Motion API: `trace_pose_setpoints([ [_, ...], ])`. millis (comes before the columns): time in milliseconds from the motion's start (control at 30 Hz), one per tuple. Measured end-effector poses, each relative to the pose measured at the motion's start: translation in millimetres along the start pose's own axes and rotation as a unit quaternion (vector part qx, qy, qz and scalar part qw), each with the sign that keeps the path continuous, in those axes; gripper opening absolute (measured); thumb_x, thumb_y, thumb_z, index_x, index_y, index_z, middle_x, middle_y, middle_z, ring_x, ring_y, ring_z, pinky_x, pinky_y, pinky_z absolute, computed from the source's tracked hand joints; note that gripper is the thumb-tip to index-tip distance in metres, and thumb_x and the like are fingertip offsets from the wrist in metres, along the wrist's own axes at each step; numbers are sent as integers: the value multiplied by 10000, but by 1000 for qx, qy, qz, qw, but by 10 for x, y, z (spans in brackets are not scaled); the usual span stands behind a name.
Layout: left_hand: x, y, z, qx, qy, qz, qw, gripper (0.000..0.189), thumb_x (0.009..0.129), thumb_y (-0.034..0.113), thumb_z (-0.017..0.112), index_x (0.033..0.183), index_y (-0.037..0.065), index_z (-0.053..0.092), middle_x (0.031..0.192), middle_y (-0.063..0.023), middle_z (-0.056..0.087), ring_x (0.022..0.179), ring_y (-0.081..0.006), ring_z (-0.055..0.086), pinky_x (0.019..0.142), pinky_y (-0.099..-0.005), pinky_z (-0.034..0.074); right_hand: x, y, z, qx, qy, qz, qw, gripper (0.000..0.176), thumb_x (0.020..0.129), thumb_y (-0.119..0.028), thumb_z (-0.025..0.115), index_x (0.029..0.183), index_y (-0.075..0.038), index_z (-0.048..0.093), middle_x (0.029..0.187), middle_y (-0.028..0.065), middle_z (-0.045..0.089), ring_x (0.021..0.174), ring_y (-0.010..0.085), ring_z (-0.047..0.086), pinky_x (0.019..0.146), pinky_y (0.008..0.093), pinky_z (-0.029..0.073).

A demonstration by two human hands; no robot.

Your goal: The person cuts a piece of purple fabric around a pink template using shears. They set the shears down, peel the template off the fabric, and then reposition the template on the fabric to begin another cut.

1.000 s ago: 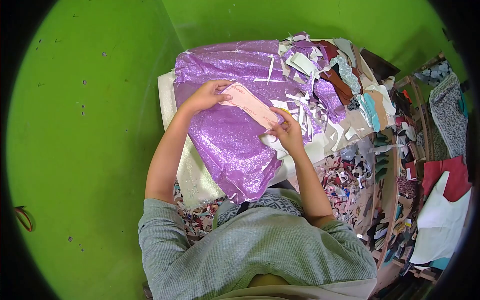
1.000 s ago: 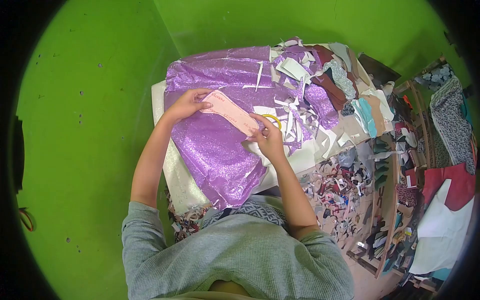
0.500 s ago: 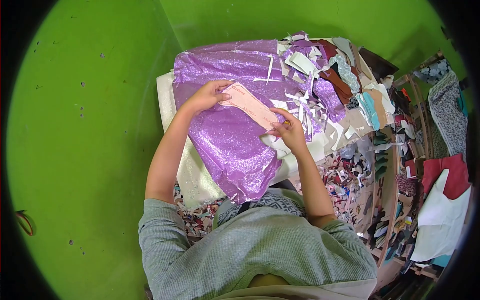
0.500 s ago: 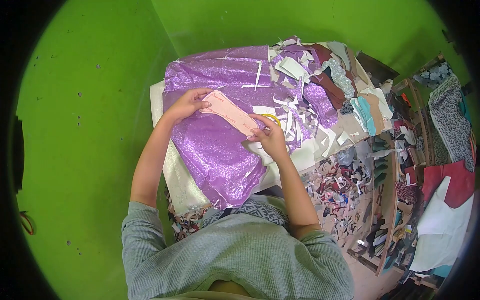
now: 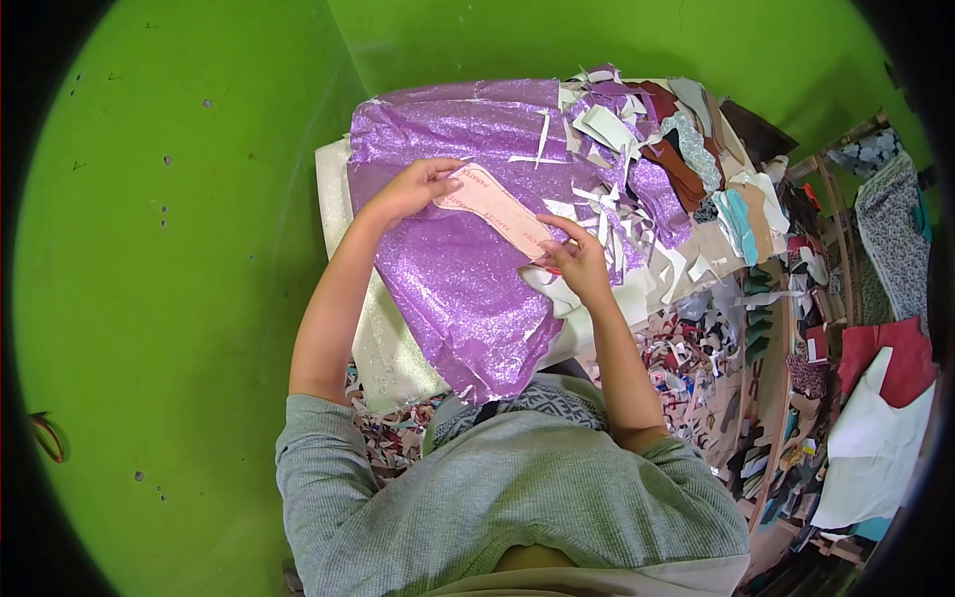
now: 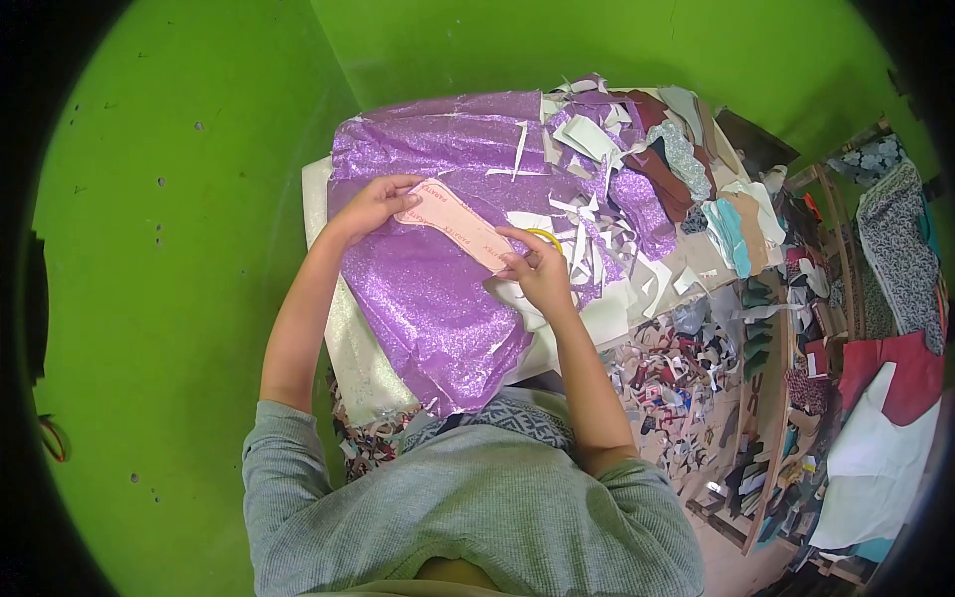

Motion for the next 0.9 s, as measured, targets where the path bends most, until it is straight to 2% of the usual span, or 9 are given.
trace_pose_setpoints([
  [167,-23,31,14,4,7,2,1000,369,838,115,547,1182,-2,483,958,-79,601,862,-114,548,763,-239,428,29,112,-7,33,38,-5,999,347,800,64,509,1135,-29,511,759,38,466,706,128,594,645,222,555],
  [300,15,-24,-4,54,29,32,998,371,828,128,565,1172,8,495,990,-102,591,889,-141,547,751,-264,444,-2,100,21,61,74,-21,995,378,790,54,535,1154,-35,483,740,22,389,754,140,592,663,227,556],
  [400,23,-40,2,63,52,52,995,363,821,137,575,1156,12,510,1013,-122,583,945,-169,535,758,-279,450,18,195,-24,53,80,-20,995,390,778,36,570,1150,-4,460,776,56,482,799,149,592,635,224,550],
  [467,27,-37,11,64,55,60,995,357,819,138,579,1146,12,517,1019,-123,583,972,-178,525,770,-284,448,55,268,-70,13,10,-17,1000,282,778,-1,597,1029,53,479,844,109,567,790,156,605,603,217,531],
  [500,28,-40,11,65,59,67,994,351,816,139,582,1137,11,525,1024,-125,582,998,-187,515,782,-289,446,57,263,-67,13,11,-17,1000,282,778,-1,597,1029,53,479,844,109,567,790,156,605,603,217,531],
  [567,47,-69,6,66,63,75,993,350,815,142,584,1134,10,527,1034,-120,581,1006,-189,514,791,-293,443,61,266,-50,42,12,36,998,181,786,-36,609,882,53,483,871,151,606,752,160,621,589,210,508],
  [667,52,-75,16,70,73,78,992,348,812,146,587,1127,9,532,1046,-115,581,1015,-195,516,809,-302,437,65,289,-60,48,35,75,995,170,794,-61,611,812,30,469,830,143,609,706,168,631,603,207,505],
  [800,38,-55,49,64,75,87,991,339,809,153,592,1110,6,543,1043,-119,588,1018,-209,523,826,-311,432,76,320,-76,72,40,94,992,189,792,-84,619,832,29,473,809,136,613,675,171,634,592,197,497],
  [900,56,-59,65,93,82,98,987,337,804,152,594,1102,1,550,1035,-119,594,1018,-212,524,829,-313,430,85,377,-122,93,16,107,990,201,795,-102,620,856,28,480,817,129,606,732,164,626,614,208,497],
])
Point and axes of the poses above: each hand's wrist, its own x-axis towards the middle knuckle, its own z-axis out of the palm, y = z × x, the point moved 1 cm from there along x, towards the middle knuckle
